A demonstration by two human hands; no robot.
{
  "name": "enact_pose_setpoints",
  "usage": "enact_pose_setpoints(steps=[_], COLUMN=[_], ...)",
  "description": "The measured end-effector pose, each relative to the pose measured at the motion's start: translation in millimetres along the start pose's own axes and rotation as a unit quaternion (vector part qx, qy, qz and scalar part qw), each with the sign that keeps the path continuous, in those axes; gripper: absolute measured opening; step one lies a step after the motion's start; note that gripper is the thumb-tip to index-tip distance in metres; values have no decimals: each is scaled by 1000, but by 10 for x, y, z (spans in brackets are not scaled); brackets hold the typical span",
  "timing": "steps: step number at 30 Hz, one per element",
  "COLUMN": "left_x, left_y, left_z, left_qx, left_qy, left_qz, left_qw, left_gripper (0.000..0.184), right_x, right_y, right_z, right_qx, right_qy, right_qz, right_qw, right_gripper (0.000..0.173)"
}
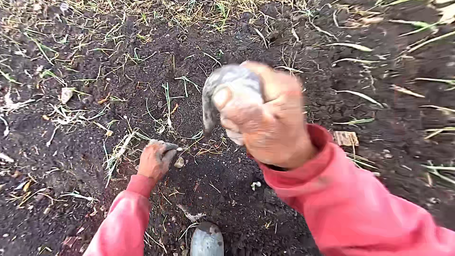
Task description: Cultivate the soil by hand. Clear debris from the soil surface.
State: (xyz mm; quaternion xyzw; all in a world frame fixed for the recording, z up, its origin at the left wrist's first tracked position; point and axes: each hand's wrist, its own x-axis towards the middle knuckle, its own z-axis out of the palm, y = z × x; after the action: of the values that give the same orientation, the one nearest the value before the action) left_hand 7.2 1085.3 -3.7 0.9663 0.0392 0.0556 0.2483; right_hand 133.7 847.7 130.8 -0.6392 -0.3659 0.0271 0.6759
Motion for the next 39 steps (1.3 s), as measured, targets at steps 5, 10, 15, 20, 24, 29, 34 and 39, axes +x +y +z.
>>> enact_pose_setpoints(steps=[5,10,15,20,24,29,34,39], left_x=[77,494,485,71,-348,-519,-1509,-2405], left_y=[464,866,921,454,-551,-1403,-860,244], left_z=[147,596,919,460,-226,-772,-520,1114], left_qx=[-2,152,181,151,175,74,112,-43], left_qy=[-97,-175,-226,4,91,36,127,-191], left_qz=[-93,-53,-36,57,-240,-394,-427,-403], left_qw=[991,971,957,987,950,915,888,894], left_gripper=[17,19,19,17,53,32,54,39], right_x=[-784,-1020,-1310,-1209,-1341,-1579,-1644,-1606], right_y=[1154,699,518,358,62,591,497,512], right_z=[343,91,-122,-221,-430,-401,-373,-318], right_qx=[-126,-42,-106,-147,-163,-219,-228,-200], right_qy=[-6,62,57,42,41,-10,6,14], right_qz=[126,106,64,40,11,60,42,50], right_qw=[984,991,991,987,986,974,973,978], right_gripper=[39,34,31,35,26,42,40,33])
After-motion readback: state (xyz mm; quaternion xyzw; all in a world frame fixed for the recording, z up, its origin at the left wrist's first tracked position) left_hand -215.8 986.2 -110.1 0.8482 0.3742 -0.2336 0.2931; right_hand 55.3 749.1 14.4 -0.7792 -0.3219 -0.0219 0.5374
